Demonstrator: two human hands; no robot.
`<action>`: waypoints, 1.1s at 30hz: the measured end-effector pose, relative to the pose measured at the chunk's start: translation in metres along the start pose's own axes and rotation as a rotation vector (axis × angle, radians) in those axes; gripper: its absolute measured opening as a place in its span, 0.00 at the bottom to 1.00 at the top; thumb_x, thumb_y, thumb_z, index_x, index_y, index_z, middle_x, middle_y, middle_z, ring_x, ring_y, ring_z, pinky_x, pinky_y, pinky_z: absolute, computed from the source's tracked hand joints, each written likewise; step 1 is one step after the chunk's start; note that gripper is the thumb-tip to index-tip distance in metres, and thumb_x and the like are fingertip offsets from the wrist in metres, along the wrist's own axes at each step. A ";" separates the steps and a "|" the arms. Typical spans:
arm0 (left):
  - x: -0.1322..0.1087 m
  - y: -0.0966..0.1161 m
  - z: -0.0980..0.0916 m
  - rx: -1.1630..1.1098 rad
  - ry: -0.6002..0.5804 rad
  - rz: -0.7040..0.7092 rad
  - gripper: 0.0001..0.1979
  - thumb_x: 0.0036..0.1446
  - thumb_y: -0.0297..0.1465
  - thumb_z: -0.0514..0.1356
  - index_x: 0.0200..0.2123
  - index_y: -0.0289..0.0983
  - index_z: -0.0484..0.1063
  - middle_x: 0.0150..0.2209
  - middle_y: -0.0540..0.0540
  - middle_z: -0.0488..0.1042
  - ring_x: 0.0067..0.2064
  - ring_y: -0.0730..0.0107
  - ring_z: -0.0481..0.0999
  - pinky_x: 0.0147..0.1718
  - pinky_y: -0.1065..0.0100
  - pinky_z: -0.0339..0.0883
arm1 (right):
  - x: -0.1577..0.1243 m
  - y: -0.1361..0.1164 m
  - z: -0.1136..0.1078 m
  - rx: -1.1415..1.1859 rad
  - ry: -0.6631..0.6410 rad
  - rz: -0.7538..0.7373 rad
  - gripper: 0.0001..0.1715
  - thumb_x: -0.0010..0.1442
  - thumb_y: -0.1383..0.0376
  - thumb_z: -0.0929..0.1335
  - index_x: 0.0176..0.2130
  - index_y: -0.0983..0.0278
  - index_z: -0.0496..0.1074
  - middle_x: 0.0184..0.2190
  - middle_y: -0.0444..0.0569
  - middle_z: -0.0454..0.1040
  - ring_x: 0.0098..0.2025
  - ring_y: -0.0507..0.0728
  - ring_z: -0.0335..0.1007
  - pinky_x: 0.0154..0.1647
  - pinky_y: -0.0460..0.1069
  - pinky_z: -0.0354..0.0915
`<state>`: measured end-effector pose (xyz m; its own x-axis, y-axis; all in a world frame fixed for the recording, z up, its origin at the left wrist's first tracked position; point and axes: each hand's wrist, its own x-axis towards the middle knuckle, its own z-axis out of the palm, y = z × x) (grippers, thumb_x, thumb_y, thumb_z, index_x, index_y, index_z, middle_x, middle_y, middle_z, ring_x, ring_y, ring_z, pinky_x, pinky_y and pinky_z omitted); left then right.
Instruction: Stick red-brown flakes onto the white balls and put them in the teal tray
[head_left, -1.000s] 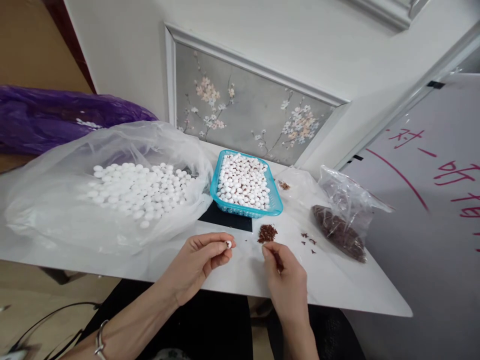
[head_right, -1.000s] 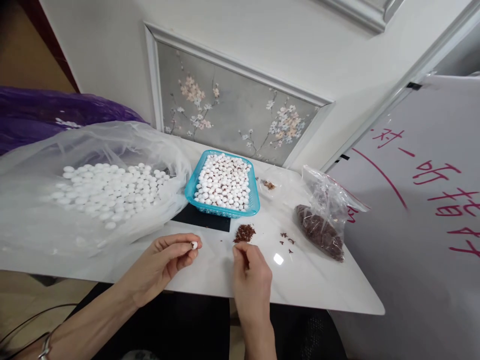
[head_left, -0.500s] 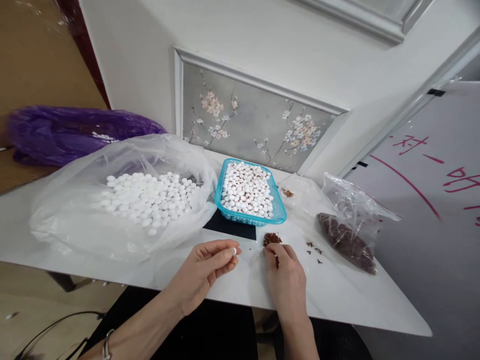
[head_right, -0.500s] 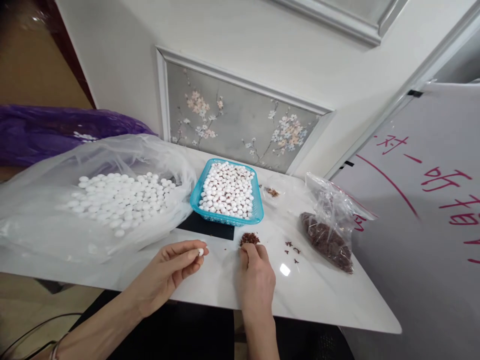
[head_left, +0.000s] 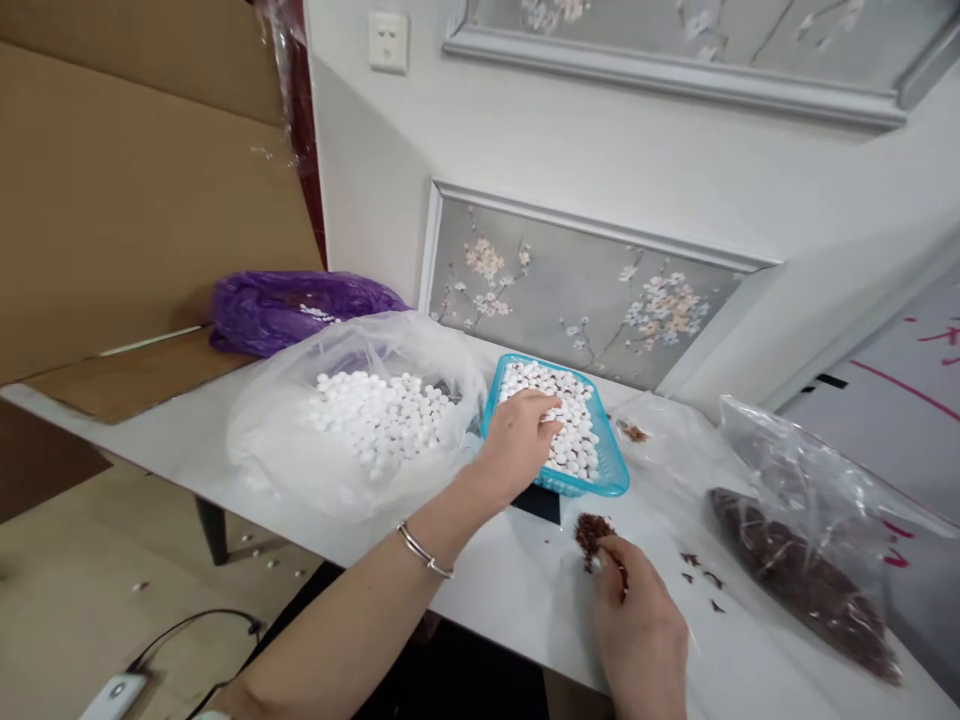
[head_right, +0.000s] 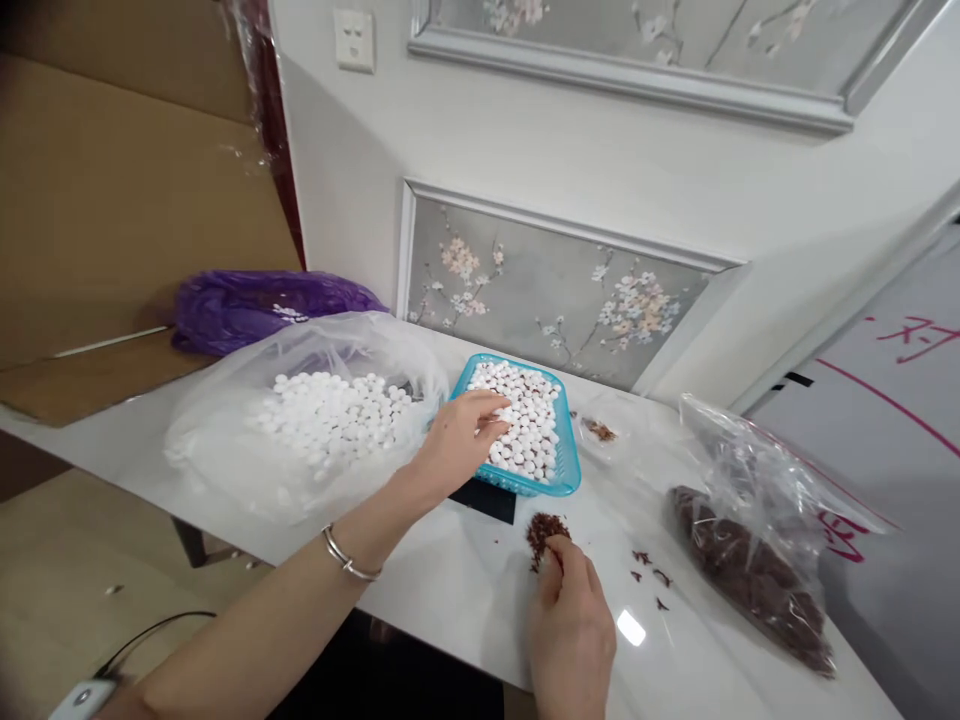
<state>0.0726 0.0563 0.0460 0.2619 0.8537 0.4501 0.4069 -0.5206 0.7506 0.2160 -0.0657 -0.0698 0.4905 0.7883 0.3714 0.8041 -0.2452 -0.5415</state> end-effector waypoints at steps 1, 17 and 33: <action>0.001 0.001 -0.006 0.055 -0.018 0.008 0.15 0.54 0.23 0.57 0.45 0.36 0.76 0.52 0.36 0.74 0.55 0.53 0.70 0.52 0.56 0.65 | -0.001 0.001 0.001 0.008 0.021 -0.024 0.19 0.59 0.59 0.57 0.42 0.61 0.72 0.41 0.51 0.78 0.37 0.61 0.75 0.34 0.51 0.66; -0.063 -0.063 -0.144 0.457 -0.160 -0.179 0.13 0.49 0.27 0.56 0.34 0.41 0.80 0.40 0.42 0.81 0.44 0.52 0.76 0.45 0.61 0.64 | -0.003 -0.004 -0.002 0.076 0.070 -0.017 0.16 0.60 0.55 0.59 0.35 0.60 0.71 0.37 0.49 0.75 0.34 0.58 0.73 0.32 0.50 0.64; -0.097 -0.010 -0.066 -0.795 -0.211 -0.560 0.09 0.51 0.34 0.66 0.34 0.36 0.78 0.30 0.47 0.77 0.32 0.71 0.75 0.36 0.71 0.69 | -0.017 -0.031 -0.013 0.717 -0.087 0.248 0.18 0.52 0.56 0.70 0.37 0.67 0.76 0.30 0.52 0.79 0.32 0.59 0.76 0.37 0.52 0.71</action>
<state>-0.0150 -0.0201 0.0267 0.3932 0.9134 -0.1057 -0.1654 0.1833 0.9690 0.1869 -0.0787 -0.0491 0.5761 0.8070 0.1299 0.2444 -0.0185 -0.9695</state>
